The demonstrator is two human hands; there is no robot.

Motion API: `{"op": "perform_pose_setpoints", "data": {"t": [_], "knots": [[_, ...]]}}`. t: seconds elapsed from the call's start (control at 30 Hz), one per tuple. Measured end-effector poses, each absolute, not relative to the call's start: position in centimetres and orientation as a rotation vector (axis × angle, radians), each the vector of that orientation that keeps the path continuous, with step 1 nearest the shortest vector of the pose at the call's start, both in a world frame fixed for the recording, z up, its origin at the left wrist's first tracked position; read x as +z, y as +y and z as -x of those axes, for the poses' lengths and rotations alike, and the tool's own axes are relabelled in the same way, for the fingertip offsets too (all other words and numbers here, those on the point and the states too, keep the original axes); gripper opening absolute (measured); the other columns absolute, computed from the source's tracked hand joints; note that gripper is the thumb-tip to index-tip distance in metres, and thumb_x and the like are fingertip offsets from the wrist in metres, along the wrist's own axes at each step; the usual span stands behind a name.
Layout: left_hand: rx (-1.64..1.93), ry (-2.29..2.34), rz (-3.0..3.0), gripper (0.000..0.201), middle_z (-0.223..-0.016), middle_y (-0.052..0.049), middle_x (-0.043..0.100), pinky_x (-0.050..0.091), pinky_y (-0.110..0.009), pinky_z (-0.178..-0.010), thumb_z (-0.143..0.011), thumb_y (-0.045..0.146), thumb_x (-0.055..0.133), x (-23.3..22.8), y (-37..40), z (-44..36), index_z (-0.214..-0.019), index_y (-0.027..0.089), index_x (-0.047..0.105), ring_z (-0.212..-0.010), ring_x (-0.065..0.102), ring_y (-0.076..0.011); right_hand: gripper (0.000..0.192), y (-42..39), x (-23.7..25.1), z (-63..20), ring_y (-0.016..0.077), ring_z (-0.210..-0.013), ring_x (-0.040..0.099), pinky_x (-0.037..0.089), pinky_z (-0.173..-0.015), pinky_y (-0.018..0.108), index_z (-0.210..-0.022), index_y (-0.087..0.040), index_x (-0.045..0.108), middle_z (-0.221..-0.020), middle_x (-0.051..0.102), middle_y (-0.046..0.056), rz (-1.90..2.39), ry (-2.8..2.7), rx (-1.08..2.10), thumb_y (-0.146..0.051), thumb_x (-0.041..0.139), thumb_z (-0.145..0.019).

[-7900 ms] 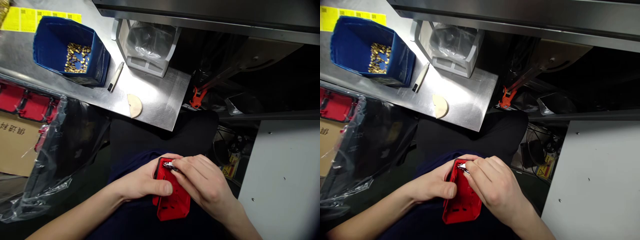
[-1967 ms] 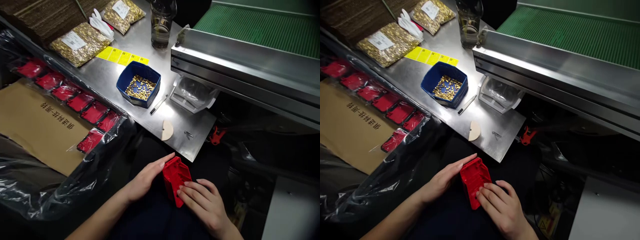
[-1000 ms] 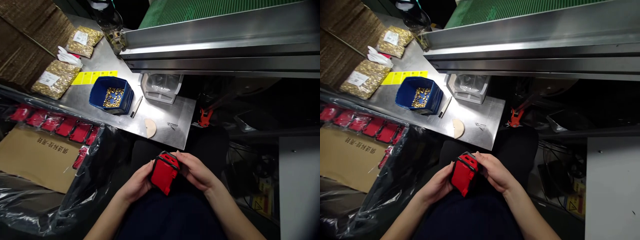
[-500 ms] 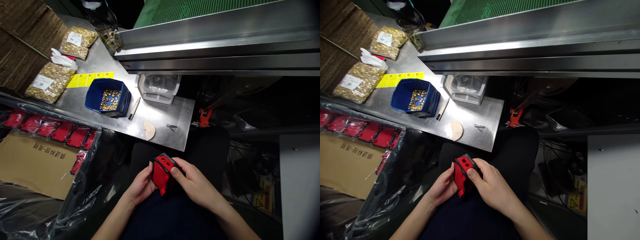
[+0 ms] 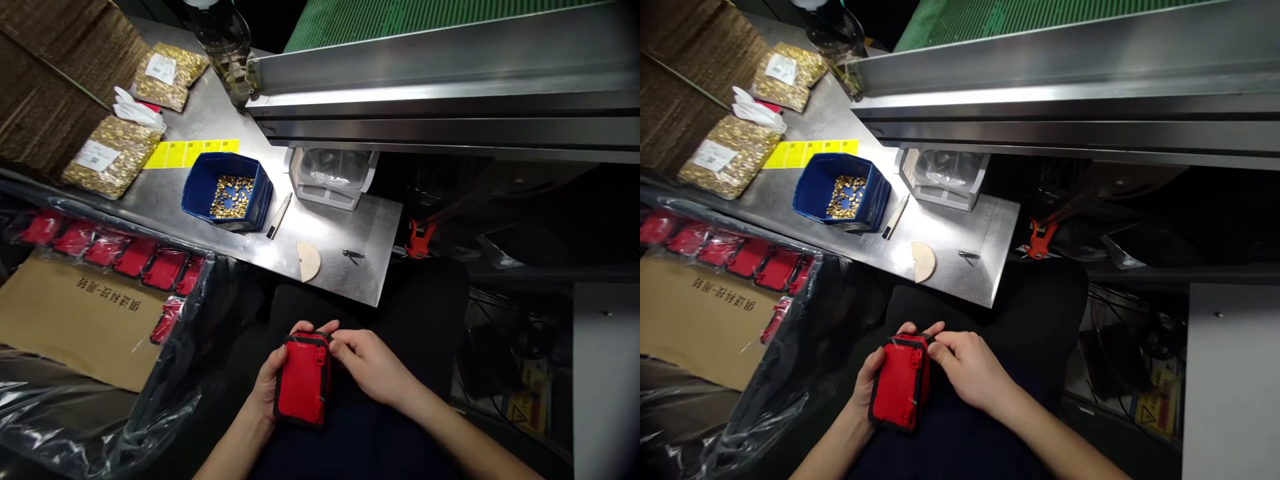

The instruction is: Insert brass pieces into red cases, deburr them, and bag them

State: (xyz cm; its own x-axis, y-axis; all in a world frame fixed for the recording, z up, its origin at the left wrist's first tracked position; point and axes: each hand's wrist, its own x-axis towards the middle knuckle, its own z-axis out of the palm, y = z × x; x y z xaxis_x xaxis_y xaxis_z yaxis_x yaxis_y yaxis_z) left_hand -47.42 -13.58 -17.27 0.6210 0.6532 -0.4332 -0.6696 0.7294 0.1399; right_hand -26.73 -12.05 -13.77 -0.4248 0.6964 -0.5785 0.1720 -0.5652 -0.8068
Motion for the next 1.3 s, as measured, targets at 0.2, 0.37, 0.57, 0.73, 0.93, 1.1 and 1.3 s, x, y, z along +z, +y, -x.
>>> {"op": "perform_pose_setpoints", "data": {"t": [0.2,0.37,0.57,0.73,0.93,1.1,1.3], "knots": [[0.879,0.669,0.163,0.035,-0.146,-0.011,0.063,0.046,-0.051,-0.115,-0.098,0.048,0.063,-17.1,-16.8,49.7,-0.125,0.026,0.070,-0.135,0.059,-0.0355,0.027,-4.7,-13.9,29.4,0.0219,-0.090,0.067,0.046,-0.071,0.029,-0.104,-0.021,0.068,-0.098,0.072,0.006,1.951,-2.081,0.942,-0.036,0.045,-0.108],[0.911,0.779,0.099,0.060,-0.157,-0.014,0.051,0.045,-0.043,-0.116,-0.095,0.055,0.065,-15.7,-17.5,49.6,-0.144,0.021,0.057,-0.140,0.054,-0.0333,0.047,2.1,-17.6,34.6,0.0343,-0.115,0.059,0.055,-0.084,0.039,-0.129,-0.006,0.054,-0.127,0.059,0.024,2.222,-2.070,0.663,-0.038,0.068,-0.097],[0.833,0.769,0.047,0.074,-0.147,-0.022,0.058,0.039,-0.055,-0.117,-0.090,0.060,0.070,-14.6,-17.4,49.1,-0.148,0.022,0.046,-0.133,0.059,-0.0405,0.041,2.4,-18.8,33.9,0.0328,-0.112,0.064,0.052,-0.088,0.037,-0.123,-0.011,0.058,-0.125,0.061,0.021,2.088,-2.097,0.866,-0.040,0.068,-0.096],[0.806,0.770,0.034,0.073,-0.139,-0.024,0.064,0.051,-0.053,-0.104,-0.090,0.068,0.063,-14.5,-16.7,48.6,-0.143,0.021,0.047,-0.116,0.070,-0.0382,0.023,-3.3,-14.7,28.2,0.0198,-0.086,0.067,0.047,-0.075,0.028,-0.116,-0.026,0.055,-0.097,0.069,0.001,1.769,-2.014,1.167,-0.045,0.049,-0.106],[0.699,0.736,0.101,0.052,-0.119,-0.018,0.075,0.060,-0.036,-0.082,-0.098,0.063,0.053,-12.9,-15.2,47.3,-0.124,0.019,0.061,-0.097,0.077,-0.0299,0.015,-11.0,-7.5,22.5,0.0113,-0.062,0.053,0.038,-0.056,0.022,-0.110,-0.026,0.053,-0.078,0.060,-0.005,1.400,-1.676,1.940,-0.040,0.052,-0.104],[0.617,0.731,0.172,0.048,-0.121,-0.019,0.074,0.059,-0.039,-0.085,-0.099,0.057,0.055,-10.6,-14.0,46.2,-0.124,0.017,0.065,-0.101,0.075,-0.0307,0.022,-14.4,-6.3,22.1,0.0114,-0.067,0.054,0.040,-0.059,0.022,-0.102,-0.024,0.061,-0.083,0.063,-0.003,1.412,-1.321,2.208,-0.046,0.061,-0.099],[0.520,0.845,0.232,0.046,-0.117,-0.020,0.076,0.055,-0.046,-0.096,-0.094,0.047,0.059,-9.6,-14.5,44.8,-0.124,0.014,0.069,-0.107,0.073,-0.0357,0.020,-15.9,-6.6,22.2,0.0123,-0.066,0.055,0.038,-0.058,0.022,-0.092,-0.026,0.065,-0.074,0.065,-0.005,1.616,-1.358,2.208,-0.046,0.066,-0.095]]}}
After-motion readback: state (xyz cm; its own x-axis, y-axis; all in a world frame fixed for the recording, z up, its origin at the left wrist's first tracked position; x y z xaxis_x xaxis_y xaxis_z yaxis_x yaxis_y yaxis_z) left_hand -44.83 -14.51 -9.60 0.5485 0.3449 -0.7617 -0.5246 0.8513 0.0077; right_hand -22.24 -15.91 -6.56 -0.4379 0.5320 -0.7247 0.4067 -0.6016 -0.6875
